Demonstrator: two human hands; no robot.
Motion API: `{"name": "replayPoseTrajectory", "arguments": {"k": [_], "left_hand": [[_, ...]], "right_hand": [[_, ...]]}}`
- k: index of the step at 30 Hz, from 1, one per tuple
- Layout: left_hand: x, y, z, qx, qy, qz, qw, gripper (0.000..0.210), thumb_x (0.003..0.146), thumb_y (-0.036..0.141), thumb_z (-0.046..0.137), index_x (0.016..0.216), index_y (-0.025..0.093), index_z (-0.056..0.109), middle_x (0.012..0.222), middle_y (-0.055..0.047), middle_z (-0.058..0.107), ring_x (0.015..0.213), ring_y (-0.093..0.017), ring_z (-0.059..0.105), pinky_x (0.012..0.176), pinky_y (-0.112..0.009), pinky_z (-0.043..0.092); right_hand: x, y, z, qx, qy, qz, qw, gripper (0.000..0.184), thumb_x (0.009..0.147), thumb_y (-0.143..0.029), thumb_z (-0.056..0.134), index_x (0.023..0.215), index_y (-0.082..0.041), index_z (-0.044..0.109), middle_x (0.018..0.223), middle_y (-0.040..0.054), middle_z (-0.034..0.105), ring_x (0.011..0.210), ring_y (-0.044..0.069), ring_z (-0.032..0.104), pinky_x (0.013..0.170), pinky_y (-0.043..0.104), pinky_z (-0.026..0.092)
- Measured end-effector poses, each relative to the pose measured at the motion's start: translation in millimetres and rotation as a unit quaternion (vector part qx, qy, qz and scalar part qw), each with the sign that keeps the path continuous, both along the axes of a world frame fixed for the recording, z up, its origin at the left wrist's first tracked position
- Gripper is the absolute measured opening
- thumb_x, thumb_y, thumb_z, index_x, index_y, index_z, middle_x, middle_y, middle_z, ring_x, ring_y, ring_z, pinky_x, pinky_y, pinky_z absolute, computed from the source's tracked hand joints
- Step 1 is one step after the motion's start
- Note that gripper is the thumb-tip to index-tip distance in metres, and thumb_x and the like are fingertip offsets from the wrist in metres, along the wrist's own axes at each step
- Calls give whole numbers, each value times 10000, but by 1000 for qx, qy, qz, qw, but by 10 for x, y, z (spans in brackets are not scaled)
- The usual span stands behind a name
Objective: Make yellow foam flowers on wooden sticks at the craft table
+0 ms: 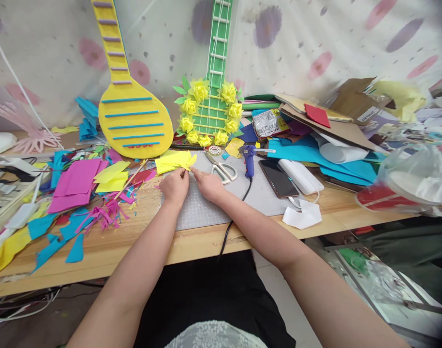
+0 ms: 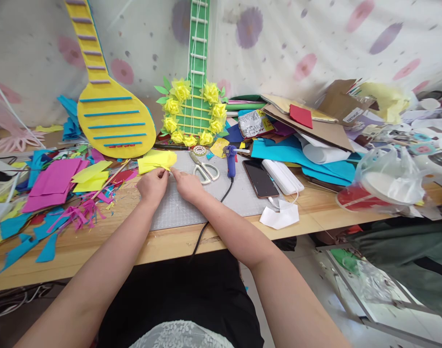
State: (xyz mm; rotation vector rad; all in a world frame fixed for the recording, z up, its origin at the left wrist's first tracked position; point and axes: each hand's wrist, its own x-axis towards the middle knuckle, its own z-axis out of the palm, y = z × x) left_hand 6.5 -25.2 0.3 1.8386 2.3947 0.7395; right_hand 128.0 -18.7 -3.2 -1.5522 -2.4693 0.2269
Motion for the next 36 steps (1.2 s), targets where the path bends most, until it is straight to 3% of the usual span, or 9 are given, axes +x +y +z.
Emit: {"name": "replayPoseTrajectory", "arguments": {"k": [13, 21, 27, 31, 36], "left_hand": [[-27, 1, -17, 12, -2, -4, 1000, 296, 816, 396, 400, 893, 264, 654, 840, -40, 687, 770, -210, 606, 610, -287, 336], [-15, -5, -4, 4, -3, -13, 1000, 282, 818, 378, 406, 911, 268, 649, 848, -32, 689, 787, -204, 608, 625, -282, 354], [-212, 66, -27, 2, -18, -30, 999, 284, 806, 349, 431, 962, 278, 656, 934, -39, 682, 876, -216, 596, 674, -297, 399], [-362, 124, -64, 19, -22, -79, 996, 282, 796, 278, 446, 971, 224, 661, 1007, -63, 660, 969, -220, 556, 769, -308, 419], [-353, 203, -115, 31, -26, -191, 981, 284, 803, 193, 420, 972, 186, 648, 1015, -72, 647, 1001, -200, 524, 885, -308, 393]], "right_hand": [[65, -11, 31, 4, 7, -5, 1000, 383, 926, -291, 219, 1249, -225, 413, 1070, 81, 645, 918, 209, 611, 755, 296, 425], [84, 57, -31, -33, 99, 16, 994, 380, 929, -326, 224, 1209, -225, 461, 1036, 50, 655, 926, 162, 607, 783, 257, 418], [211, 40, 115, -35, 99, 32, 994, 338, 909, -346, 301, 1065, -204, 566, 923, 41, 666, 812, 144, 594, 694, 227, 376], [288, 65, 165, -11, 135, -10, 991, 357, 882, -430, 346, 974, -189, 593, 782, 15, 647, 710, 123, 556, 611, 212, 322], [254, 105, 94, -3, 136, -42, 990, 367, 822, -393, 465, 1152, -240, 514, 750, -22, 637, 683, 123, 552, 597, 214, 314]]}}
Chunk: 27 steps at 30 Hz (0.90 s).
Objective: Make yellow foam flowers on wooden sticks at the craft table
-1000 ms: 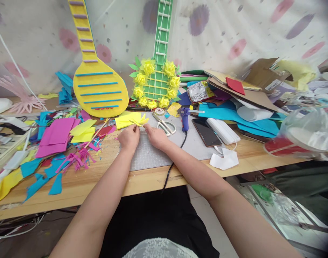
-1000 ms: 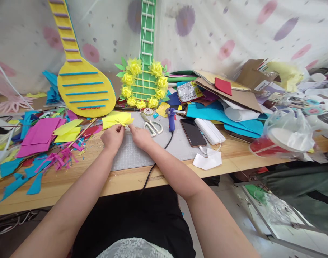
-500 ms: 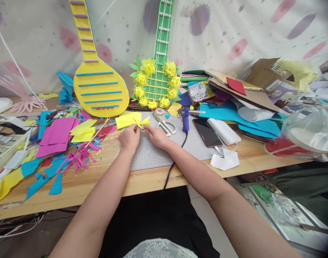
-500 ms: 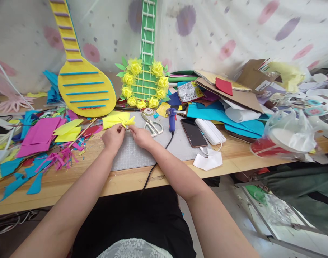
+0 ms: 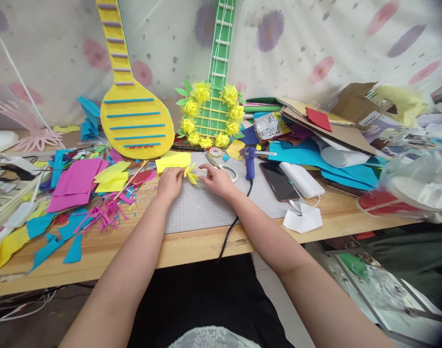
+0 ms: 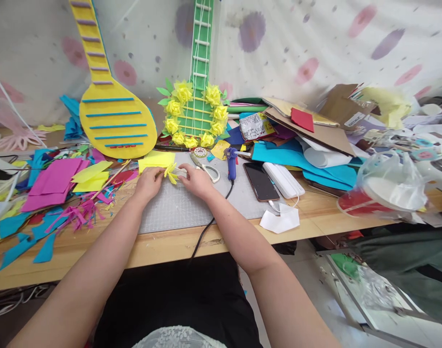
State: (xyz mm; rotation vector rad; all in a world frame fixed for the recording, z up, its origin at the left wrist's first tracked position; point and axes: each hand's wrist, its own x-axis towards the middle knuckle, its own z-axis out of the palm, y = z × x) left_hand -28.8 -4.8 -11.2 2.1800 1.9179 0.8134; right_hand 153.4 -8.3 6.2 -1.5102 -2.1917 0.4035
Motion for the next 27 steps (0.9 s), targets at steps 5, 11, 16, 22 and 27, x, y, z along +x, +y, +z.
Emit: {"name": "replayPoseTrajectory", "arguments": {"k": [5, 11, 16, 22, 27], "left_hand": [[41, 63, -33, 23, -13, -36, 999, 280, 813, 216, 431, 1011, 198, 628, 1058, -52, 631, 1026, -199, 512, 924, -320, 371], [36, -24, 43, 120, -48, 78, 988, 297, 804, 169, 398, 1051, 178, 563, 1076, -75, 587, 1041, -187, 499, 922, -295, 359], [140, -187, 119, 72, -69, 80, 992, 164, 798, 251, 435, 911, 196, 542, 900, -32, 603, 779, -139, 557, 732, -262, 412], [344, -259, 86, -21, -11, 29, 999, 224, 720, 427, 561, 756, 208, 527, 828, -14, 608, 756, -151, 559, 616, -261, 370], [341, -237, 68, -46, -21, 62, 997, 206, 723, 404, 572, 808, 220, 534, 831, 3, 628, 743, -149, 580, 606, -263, 366]], "right_hand": [[-68, 15, -30, -3, -63, -15, 998, 293, 846, -387, 407, 1013, -237, 595, 835, 8, 669, 749, 147, 584, 634, 230, 348], [-110, 37, -29, 4, -80, -59, 995, 285, 843, -371, 403, 1006, -230, 589, 877, 24, 677, 801, 165, 606, 639, 237, 367], [-132, 25, -34, 11, -100, -39, 994, 316, 835, -431, 412, 985, -232, 605, 884, 29, 684, 814, 175, 612, 651, 247, 377], [-88, 53, -78, 11, -89, -59, 994, 279, 837, -380, 413, 932, -224, 624, 860, 25, 680, 804, 164, 603, 639, 239, 363], [-46, 63, -82, 4, -55, -74, 996, 267, 814, -387, 445, 893, -217, 634, 814, 21, 669, 742, 152, 583, 598, 230, 331]]}}
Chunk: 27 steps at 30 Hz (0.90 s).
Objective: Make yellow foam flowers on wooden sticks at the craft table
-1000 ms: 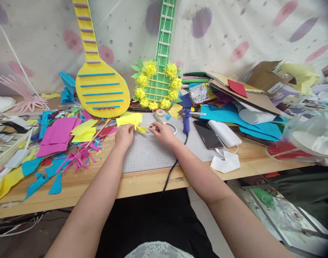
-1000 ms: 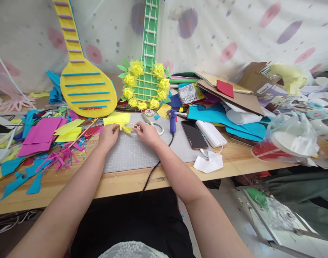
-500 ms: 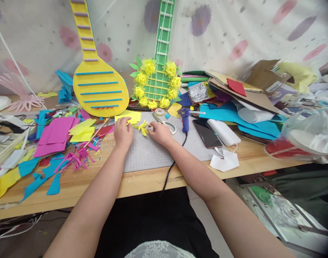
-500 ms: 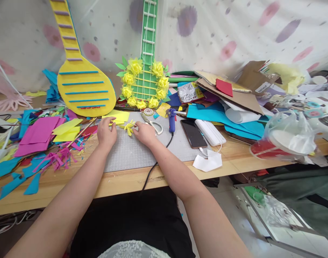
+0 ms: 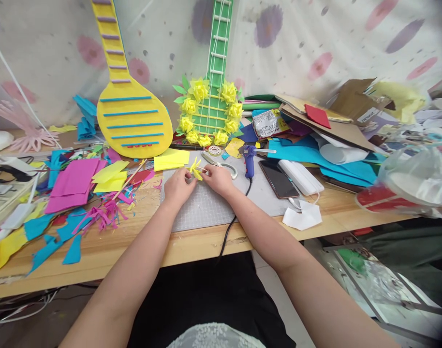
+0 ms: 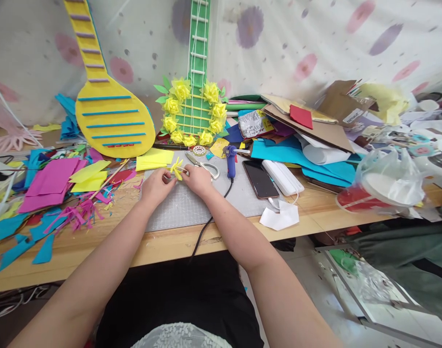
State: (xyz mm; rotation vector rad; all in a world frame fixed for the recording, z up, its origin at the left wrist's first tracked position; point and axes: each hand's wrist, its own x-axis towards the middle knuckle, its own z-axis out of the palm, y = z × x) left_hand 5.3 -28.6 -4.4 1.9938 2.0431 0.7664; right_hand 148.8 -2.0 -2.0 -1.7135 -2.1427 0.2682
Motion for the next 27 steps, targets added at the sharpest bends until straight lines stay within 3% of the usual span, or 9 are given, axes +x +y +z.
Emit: {"name": "replayPoseTrajectory", "arguments": {"k": [5, 12, 18, 27], "left_hand": [[-2, 0, -7, 14, -8, -20, 1000, 284, 675, 440, 624, 843, 225, 544, 845, 1, 634, 737, -158, 585, 625, -270, 381], [-51, 62, -70, 58, -37, -58, 996, 145, 730, 268, 589, 870, 232, 591, 915, 8, 636, 700, -129, 587, 601, -258, 386], [-113, 68, -47, 85, -72, -73, 991, 153, 735, 184, 552, 864, 231, 619, 876, 9, 652, 756, -134, 595, 662, -253, 411], [-50, 46, -15, 40, -148, 18, 988, 161, 724, 280, 545, 845, 214, 630, 722, 5, 635, 643, -131, 562, 606, -248, 389]], "right_hand": [[-15, -16, 18, 9, 14, -21, 1000, 236, 795, -363, 457, 844, -212, 630, 763, 13, 663, 689, 144, 566, 558, 231, 288], [-38, -11, 7, 22, 10, -8, 1000, 244, 796, -369, 452, 851, -210, 628, 777, 13, 667, 712, 148, 576, 558, 235, 285], [-9, -15, 18, 18, 2, 10, 1000, 234, 808, -351, 452, 885, -218, 628, 815, 13, 676, 736, 150, 581, 574, 235, 302], [-21, -16, -13, 34, -14, 36, 999, 257, 833, -370, 422, 919, -239, 626, 816, 5, 681, 748, 151, 593, 570, 235, 302]]}}
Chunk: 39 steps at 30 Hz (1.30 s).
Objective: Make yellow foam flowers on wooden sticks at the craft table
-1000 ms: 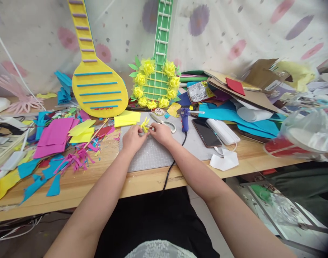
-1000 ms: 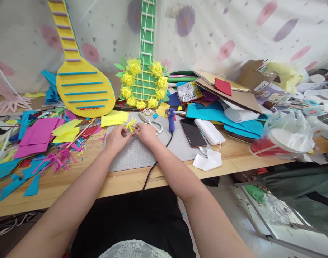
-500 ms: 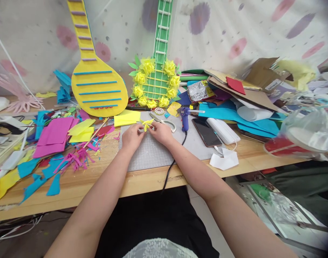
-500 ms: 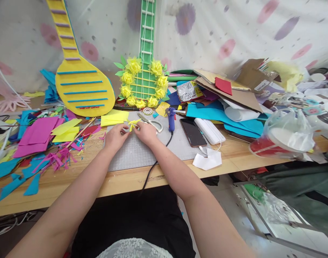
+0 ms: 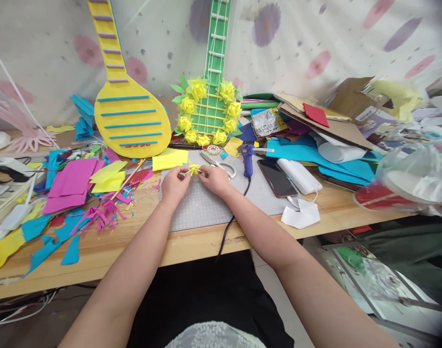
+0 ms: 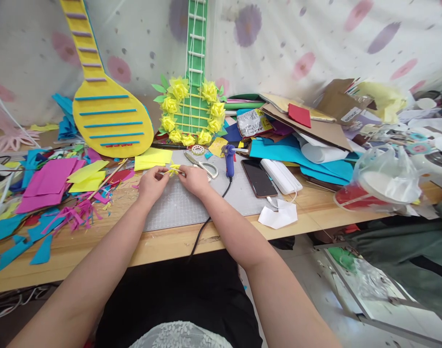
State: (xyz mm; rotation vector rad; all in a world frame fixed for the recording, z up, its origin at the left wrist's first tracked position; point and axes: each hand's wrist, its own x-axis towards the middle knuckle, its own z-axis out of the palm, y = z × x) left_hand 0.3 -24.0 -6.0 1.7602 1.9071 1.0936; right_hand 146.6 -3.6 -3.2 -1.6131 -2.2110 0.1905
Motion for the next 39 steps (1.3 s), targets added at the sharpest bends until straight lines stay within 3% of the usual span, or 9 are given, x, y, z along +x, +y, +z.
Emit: {"name": "replayPoseTrajectory", "arguments": {"k": [3, 8, 15, 22, 34, 39], "left_hand": [[6, 4, 3, -10, -7, 10, 1000, 177, 727, 323, 554, 843, 215, 631, 707, 6, 630, 629, -129, 554, 594, -246, 376], [40, -3, 19, 1, 54, 36, 998, 132, 735, 308, 551, 801, 221, 626, 767, -3, 651, 664, -142, 571, 593, -259, 355], [87, -8, 11, -1, 105, 45, 993, 125, 748, 309, 542, 822, 240, 616, 791, 0, 657, 718, -156, 592, 608, -264, 361], [35, 13, -17, 24, 84, 58, 994, 114, 746, 294, 541, 819, 232, 603, 794, -2, 651, 695, -153, 581, 612, -263, 368], [51, 4, -28, 25, -13, 10, 1000, 156, 711, 247, 575, 858, 221, 528, 805, 18, 643, 669, -116, 588, 618, -235, 407], [69, 26, -73, 32, -54, -19, 998, 178, 704, 218, 572, 869, 215, 505, 801, 5, 637, 650, -115, 587, 623, -238, 435]], "right_hand": [[-22, -14, 6, 4, 4, 9, 1000, 255, 827, -380, 428, 921, -240, 619, 805, 4, 678, 741, 152, 591, 574, 235, 305], [-79, -55, 42, 11, 51, -36, 998, 329, 812, -448, 433, 1026, -230, 557, 792, -7, 663, 707, 146, 586, 578, 229, 314], [-183, -70, 40, -29, 34, -52, 998, 281, 804, -434, 435, 857, -221, 611, 794, 3, 665, 720, 138, 584, 576, 222, 323], [-118, -45, 49, -23, -1, -71, 997, 225, 789, -349, 454, 882, -226, 617, 803, 24, 676, 746, 166, 598, 608, 237, 346], [-60, -2, 54, 3, -40, -66, 997, 238, 825, -301, 395, 907, -205, 596, 908, 78, 675, 833, 210, 610, 645, 272, 369], [-110, -33, 60, -10, -23, -58, 998, 296, 797, -228, 410, 1078, -213, 502, 910, 65, 676, 829, 210, 610, 668, 286, 383]]}}
